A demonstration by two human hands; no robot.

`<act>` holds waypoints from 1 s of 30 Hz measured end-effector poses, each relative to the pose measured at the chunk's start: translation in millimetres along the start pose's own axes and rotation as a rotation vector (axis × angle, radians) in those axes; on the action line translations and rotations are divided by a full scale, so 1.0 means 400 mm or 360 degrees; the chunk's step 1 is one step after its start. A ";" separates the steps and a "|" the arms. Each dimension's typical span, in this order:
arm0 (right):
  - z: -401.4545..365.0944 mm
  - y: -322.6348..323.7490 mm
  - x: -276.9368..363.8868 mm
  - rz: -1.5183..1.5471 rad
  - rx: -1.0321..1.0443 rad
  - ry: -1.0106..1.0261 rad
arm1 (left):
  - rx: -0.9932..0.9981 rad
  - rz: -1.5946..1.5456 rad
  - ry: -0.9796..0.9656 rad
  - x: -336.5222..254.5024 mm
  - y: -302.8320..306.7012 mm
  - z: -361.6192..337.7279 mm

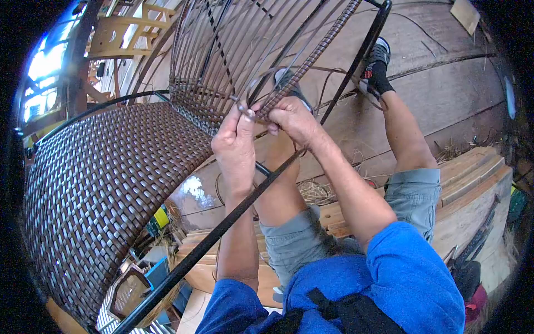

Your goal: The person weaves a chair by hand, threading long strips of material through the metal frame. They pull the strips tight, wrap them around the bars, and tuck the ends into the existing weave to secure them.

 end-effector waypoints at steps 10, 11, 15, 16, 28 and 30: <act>-0.045 0.007 -0.093 0.0424 -0.0114 -0.0252 | 0.0491 0.1274 -0.0895 0.000 0.048 -0.126; -0.059 -0.008 -0.122 0.0247 -0.0111 -0.0216 | 0.0447 0.1332 -0.0966 -0.004 0.056 -0.153; -0.087 -0.069 -0.143 -0.0196 -0.0047 -0.0141 | 0.0499 0.1328 -0.0962 0.004 0.056 -0.155; -0.074 -0.073 -0.136 -0.0199 -0.0094 -0.0214 | 0.0499 0.1288 -0.1036 -0.008 0.055 -0.154; -0.012 0.028 -0.212 -0.1055 -0.0040 -0.0119 | -0.0152 -0.0293 0.0489 0.340 0.153 -0.179; 0.003 0.016 -0.188 -0.1352 -0.0091 -0.0183 | -0.0104 -0.0697 0.0471 0.335 0.085 -0.124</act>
Point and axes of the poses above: each hand's wrist, its own z-axis towards the middle knuckle, its own y-axis out of the back of the hand, x = y × z, the point moved 7 cm from there along z, towards the middle knuckle, and after that the axes turned 9 degrees about -y, right-handed, at the moved point
